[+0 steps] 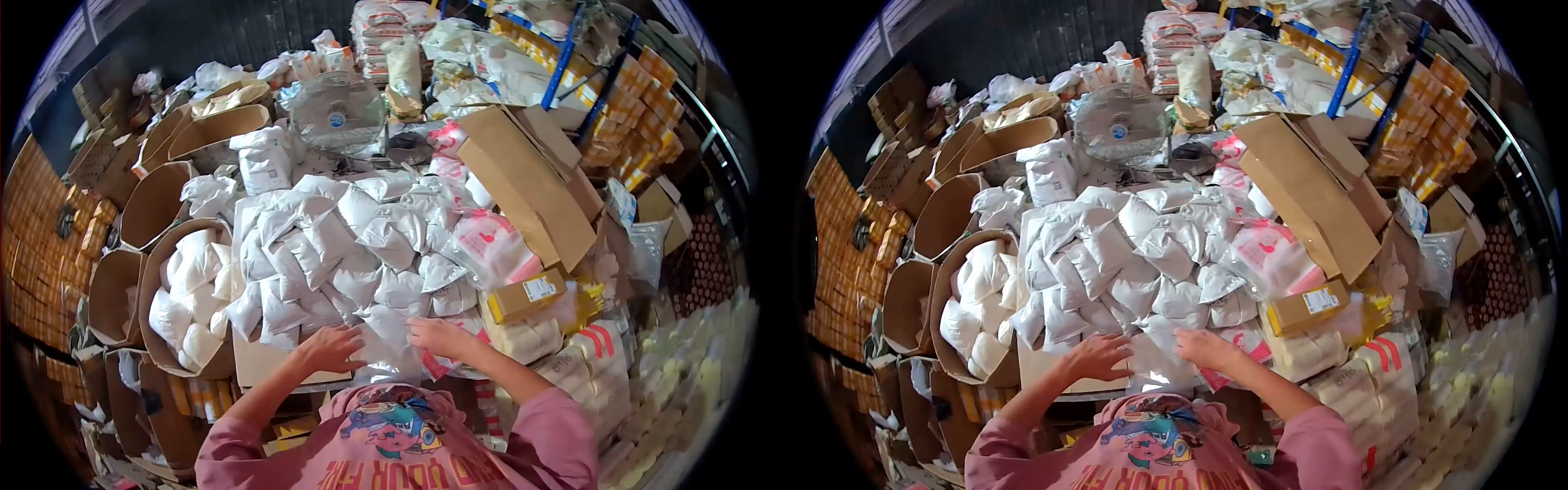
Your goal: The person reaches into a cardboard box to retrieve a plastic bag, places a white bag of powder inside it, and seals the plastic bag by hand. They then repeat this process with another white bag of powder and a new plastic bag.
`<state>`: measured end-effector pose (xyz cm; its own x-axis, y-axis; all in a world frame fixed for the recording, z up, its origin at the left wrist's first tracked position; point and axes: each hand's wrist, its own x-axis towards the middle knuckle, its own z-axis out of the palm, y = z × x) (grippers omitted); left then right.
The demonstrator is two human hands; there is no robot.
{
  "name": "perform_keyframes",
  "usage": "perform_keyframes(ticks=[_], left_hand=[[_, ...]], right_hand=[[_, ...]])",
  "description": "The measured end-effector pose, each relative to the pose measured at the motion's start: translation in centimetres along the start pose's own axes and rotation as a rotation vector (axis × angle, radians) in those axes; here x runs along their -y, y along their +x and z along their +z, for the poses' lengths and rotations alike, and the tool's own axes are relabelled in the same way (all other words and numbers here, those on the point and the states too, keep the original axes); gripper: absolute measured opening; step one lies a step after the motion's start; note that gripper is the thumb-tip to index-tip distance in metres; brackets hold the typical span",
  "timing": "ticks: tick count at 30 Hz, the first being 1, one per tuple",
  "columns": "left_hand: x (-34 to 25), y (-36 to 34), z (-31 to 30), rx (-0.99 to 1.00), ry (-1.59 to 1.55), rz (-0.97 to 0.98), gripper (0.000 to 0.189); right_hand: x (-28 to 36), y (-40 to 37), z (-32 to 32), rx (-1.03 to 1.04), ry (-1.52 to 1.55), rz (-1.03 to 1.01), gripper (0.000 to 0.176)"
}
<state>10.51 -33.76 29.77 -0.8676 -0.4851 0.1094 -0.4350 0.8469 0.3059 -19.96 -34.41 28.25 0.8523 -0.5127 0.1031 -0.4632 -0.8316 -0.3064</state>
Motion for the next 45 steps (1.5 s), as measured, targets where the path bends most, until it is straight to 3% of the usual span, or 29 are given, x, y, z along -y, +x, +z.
perform_keyframes(ticks=[1, 5, 9, 12, 15, 18, 20, 22, 25, 28, 29, 30, 31, 32, 33, 35, 37, 38, 39, 40, 41, 42, 43, 45], left_hand=[[0.2, 0.0, 0.0, -0.009, 0.057, 0.033, 0.018], [-1.8, 0.7, -1.3, 0.403, 0.228, 0.050, 0.015], [-6.8, 0.3, -7.9, 0.505, -0.106, 0.057, 0.015], [-9.0, 1.3, -10.8, 0.686, -0.132, -0.033, 0.015], [-8.2, 3.4, -13.4, 0.582, -0.246, -0.029, 0.013], [-7.6, 4.9, -14.2, 0.589, -0.185, 0.011, 0.011], [-6.4, 5.2, -11.7, 0.651, -0.121, 0.076, 0.013], [-5.9, 5.5, -11.4, 0.510, -0.236, 0.036, 0.010], [-4.9, 6.3, -13.4, 0.342, -0.553, 0.020, 0.010], [-2.7, 6.3, -12.3, 0.191, -1.125, 0.135, 0.009], [-2.3, 6.0, -11.6, 0.134, -1.346, 0.188, 0.009], [-2.5, 5.6, -11.4, 0.162, -1.540, 0.049, 0.007], [-1.7, 5.4, -8.0, 0.092, -1.674, 0.082, 0.006], [-1.1, 5.4, -5.4, 0.157, -1.735, -0.156, 0.003], [-0.8, 5.4, -2.9, 0.225, -1.782, -0.398, 0.000], [-0.8, 5.8, 2.6, 0.151, -1.428, -0.231, 0.001], [-3.0, 5.6, 2.1, 0.207, -1.600, -0.242, 0.004], [-3.5, 5.9, 2.1, 0.191, -1.765, -0.252, 0.004], [-3.8, 6.1, 2.7, 0.172, -1.937, -0.266, 0.007], [-3.4, 6.5, 5.0, 0.114, -2.006, -0.335, 0.007], [-2.9, 7.4, 6.9, 0.173, -1.793, -0.618, 0.008], [-2.4, 8.3, 9.9, 0.140, -1.479, -0.705, 0.012], [-1.9, 9.1, 13.1, 0.114, -1.160, -0.766, 0.016], [-1.7, 10.7, 16.3, -0.011, -1.500, -0.949, 0.023]], right_hand=[[0.1, -0.5, -0.3, 0.015, 0.007, -0.021, 0.007], [3.0, -1.5, -1.6, 0.157, 0.328, -0.051, 0.012], [7.2, -1.6, -5.7, 0.351, 0.519, 0.054, 0.014], [8.1, -1.9, -6.3, 0.489, 0.530, 0.198, 0.013], [7.7, -2.2, -7.3, 0.456, 0.717, 0.023, 0.009], [7.4, -2.7, -6.2, 0.233, 0.727, -0.079, 0.008], [7.5, -2.3, -7.5, 0.348, 0.699, 0.069, 0.010], [6.5, -2.1, -9.0, 0.410, 0.698, 0.244, 0.017], [3.9, -4.0, -8.4, 0.077, 1.350, 0.577, 0.012], [2.5, -5.5, -7.9, -0.339, 1.407, 0.140, 0.016], [2.2, -5.8, -7.4, -0.342, 1.491, 0.126, 0.016], [2.3, -6.0, -6.6, -0.342, 1.576, 0.111, 0.016], [2.3, -6.4, -5.7, -0.340, 1.659, 0.093, 0.015], [2.7, -7.1, -4.5, -0.255, 1.863, 0.379, 0.015], [2.6, -7.3, -2.3, -0.284, 1.766, 0.476, 0.016], [2.5, -7.8, 2.4, -0.339, 1.564, 0.666, 0.019], [4.6, -9.0, 1.1, -0.442, 1.959, 0.818, 0.018], [4.0, -10.0, 1.8, -0.359, 1.979, 0.592, 0.017], [3.7, -11.0, 2.0, -0.312, 2.048, 0.550, 0.015], [2.3, -10.9, 3.3, -0.312, 1.957, 0.727, 0.013], [1.3, -10.6, 4.9, -0.306, 1.863, 0.902, 0.011], [0.0, -10.6, 6.1, -0.381, 1.585, 1.010, 0.006], [-1.8, -12.0, 10.6, -0.474, 1.762, 1.019, 0.005], [-3.9, -12.5, 10.8, -0.423, 1.777, 1.081, 0.008]])
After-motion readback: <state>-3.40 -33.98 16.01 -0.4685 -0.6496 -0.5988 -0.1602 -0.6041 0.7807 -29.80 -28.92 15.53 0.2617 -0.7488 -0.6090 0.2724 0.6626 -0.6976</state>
